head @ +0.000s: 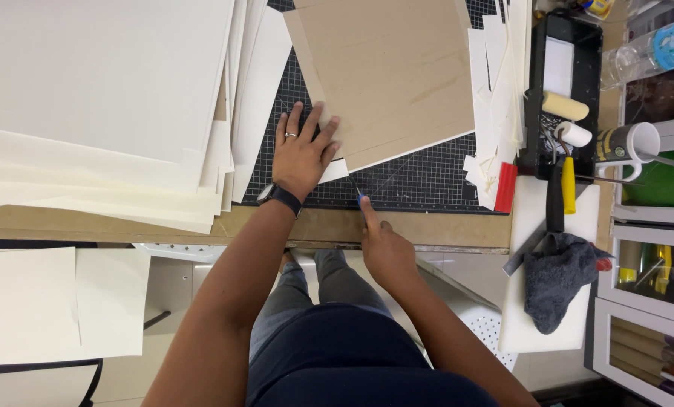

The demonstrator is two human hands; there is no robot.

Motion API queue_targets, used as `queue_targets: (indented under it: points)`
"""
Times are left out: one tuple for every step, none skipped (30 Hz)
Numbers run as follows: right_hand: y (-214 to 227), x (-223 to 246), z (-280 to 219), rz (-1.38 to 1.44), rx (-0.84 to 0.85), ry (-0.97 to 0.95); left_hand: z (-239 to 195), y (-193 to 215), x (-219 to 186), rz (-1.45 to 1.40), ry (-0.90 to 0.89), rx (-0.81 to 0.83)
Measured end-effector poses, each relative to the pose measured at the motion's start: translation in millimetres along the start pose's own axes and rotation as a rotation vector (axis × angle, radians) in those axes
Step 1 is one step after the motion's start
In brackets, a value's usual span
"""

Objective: Trimming the edges of white paper around cardboard templates using a utility knife on a cutting mat.

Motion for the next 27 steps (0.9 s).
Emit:
queue_targets:
  points:
    - [3.4,-1.4,-2.4,0.001,-0.006,0.005,-1.3,1.4,0.5,0.006,-0.001,-0.005]
    - [8.2,-2.4,-4.8,0.068,-0.033,0.024,-2.2,3.1,0.6,0.002,-0.007,-0.013]
    - [14.1,-5.2,-6.4,0.134,-0.064,0.038,-0.4,3.3,-1.1,-0.006,-0.018,-0.023]
    - [22.1,-3.0,-4.5,0.133,-0.073,0.039,3.6,5.7,-1.1,-0.004,-0.023,-0.030]
    - [29.3,0.7,-5.8,0.197,-0.105,0.067,1.3,8.4,-0.9,-0.036,-0.023,-0.049]
    - [36.0,3.9,-7.2,0.262,-0.137,0.094,-1.5,10.4,-0.9,-0.068,-0.024,-0.067]
    - [21.9,2.2,-0.6,0.265,-0.129,0.085,-4.1,8.3,-0.4,-0.073,-0.024,-0.056]
    - [9.9,2.8,4.9,0.245,-0.151,0.130,-6.9,8.2,0.3,-0.129,-0.013,-0.078]
    - [4.0,4.9,18.5,0.222,-0.188,0.188,0.4,12.4,5.2,-0.175,-0.004,-0.118]
    - [5.4,2.8,13.4,0.221,-0.196,0.194,0.5,13.0,5.2,-0.171,-0.007,-0.126]
    - [5.5,1.0,9.3,0.198,-0.190,0.195,1.5,14.4,8.0,-0.258,0.023,-0.159]
    - [5.3,-1.0,5.9,0.175,-0.184,0.196,2.8,15.1,11.1,-0.345,0.053,-0.191]
    - [10.3,-9.5,-1.9,0.179,-0.181,0.194,6.3,17.1,12.2,-0.345,0.053,-0.187]
    - [13.8,-21.5,-8.4,0.167,-0.157,0.126,9.6,20.6,15.2,-0.392,0.078,-0.235]
    - [17.9,-35.8,-14.9,0.156,-0.138,0.051,16.0,22.3,15.7,-0.443,0.096,-0.283]
    - [19.1,-49.3,-20.9,0.159,-0.140,0.043,19.6,26.1,11.4,-0.446,0.090,-0.278]
    - [21.4,-65.6,-25.2,0.155,-0.140,-0.031,25.7,29.4,11.0,-0.482,0.149,-0.250]
    - [23.6,-82.0,-29.9,0.150,-0.141,-0.105,31.7,32.5,10.2,-0.517,0.209,-0.222]
    - [23.5,-91.8,-32.1,0.157,-0.143,-0.114,40.0,26.6,12.0,-0.519,0.200,-0.215]
    - [24.4,-102.8,-34.6,0.140,-0.176,-0.143,48.1,19.1,15.1,-0.517,0.226,-0.193]
    - [25.1,-113.1,-36.5,0.122,-0.205,-0.165,53.9,12.6,19.8,-0.512,0.258,-0.174]
    - [35.2,-96.6,-33.6,0.127,-0.204,-0.167,60.4,13.6,18.5,-0.509,0.256,-0.170]
    - [43.9,-78.9,-30.3,0.225,-0.168,-0.135,67.3,13.9,16.9,-0.481,0.264,-0.154]
    - [52.9,-60.6,-27.2,0.323,-0.131,-0.101,74.0,14.5,15.6,-0.453,0.272,-0.139]
    - [49.4,-48.7,-19.8,0.323,-0.132,-0.093,79.5,10.4,16.6,-0.448,0.275,-0.145]
    - [43.9,-32.8,-12.0,0.295,-0.077,-0.021,85.3,5.0,18.4,-0.428,0.294,-0.123]
    - [37.6,-16.5,-5.5,0.271,-0.021,0.044,91.2,-1.5,19.4,-0.410,0.309,-0.094]
Point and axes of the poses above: each hand's wrist, its own z-axis towards the middle knuckle, its own y-axis out of the back of the hand, x = y × z, the point moved 5 cm from there along z, towards the middle knuckle
